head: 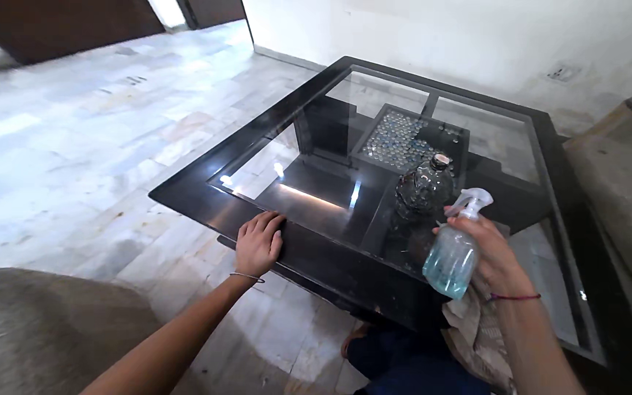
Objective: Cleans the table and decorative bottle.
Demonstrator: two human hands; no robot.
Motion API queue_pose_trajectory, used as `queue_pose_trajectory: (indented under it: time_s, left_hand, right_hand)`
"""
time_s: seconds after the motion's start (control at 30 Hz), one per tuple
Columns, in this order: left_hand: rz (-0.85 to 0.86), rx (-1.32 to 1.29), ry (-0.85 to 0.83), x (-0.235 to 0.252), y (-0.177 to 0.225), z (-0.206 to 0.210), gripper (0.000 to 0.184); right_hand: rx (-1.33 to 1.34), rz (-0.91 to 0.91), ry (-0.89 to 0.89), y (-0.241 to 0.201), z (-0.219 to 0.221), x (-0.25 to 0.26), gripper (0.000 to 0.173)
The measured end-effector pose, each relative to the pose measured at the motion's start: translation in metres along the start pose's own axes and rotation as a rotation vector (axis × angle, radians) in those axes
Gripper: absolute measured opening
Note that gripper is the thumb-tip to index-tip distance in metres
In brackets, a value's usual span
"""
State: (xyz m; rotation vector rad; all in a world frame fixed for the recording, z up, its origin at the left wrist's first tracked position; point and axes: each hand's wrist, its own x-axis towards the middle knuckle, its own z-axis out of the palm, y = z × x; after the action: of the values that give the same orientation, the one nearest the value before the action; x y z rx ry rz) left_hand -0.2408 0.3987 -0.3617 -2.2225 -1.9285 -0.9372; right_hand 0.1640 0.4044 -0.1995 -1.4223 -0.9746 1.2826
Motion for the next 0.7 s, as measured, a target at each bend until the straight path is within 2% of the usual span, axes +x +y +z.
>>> queue_pose_trajectory:
  time_s: [0.1, 0.27, 0.4, 0.47, 0.63, 0.7]
  left_hand:
    - [-0.002, -0.006, -0.008, 0.000, 0.000, 0.000, 0.059]
    - [0.005, -0.014, 0.000, 0.000, 0.001, -0.001, 0.058]
    - [-0.006, -0.029, -0.013, 0.000, 0.001, -0.001, 0.057]
    - [-0.015, -0.035, -0.026, 0.000, 0.001, -0.001, 0.056]
    - [-0.007, -0.038, -0.014, 0.000, 0.000, -0.001, 0.056]
    - [0.000, -0.036, -0.016, 0.000, 0.000, -0.001, 0.056]
  right_hand:
    - [-0.110, -0.023, -0.041, -0.014, 0.005, 0.001, 0.036]
    - [-0.302, -0.001, 0.019, -0.029, 0.013, 0.004, 0.020]
    - [-0.486, 0.012, -0.059, -0.045, 0.019, 0.007, 0.035]
    - [-0.554, 0.010, -0.067, -0.051, 0.024, 0.010, 0.033]
    - [-0.668, 0.029, -0.021, -0.043, 0.037, 0.016, 0.022]
    - [-0.680, 0.065, -0.032, -0.033, 0.039, 0.018, 0.025]
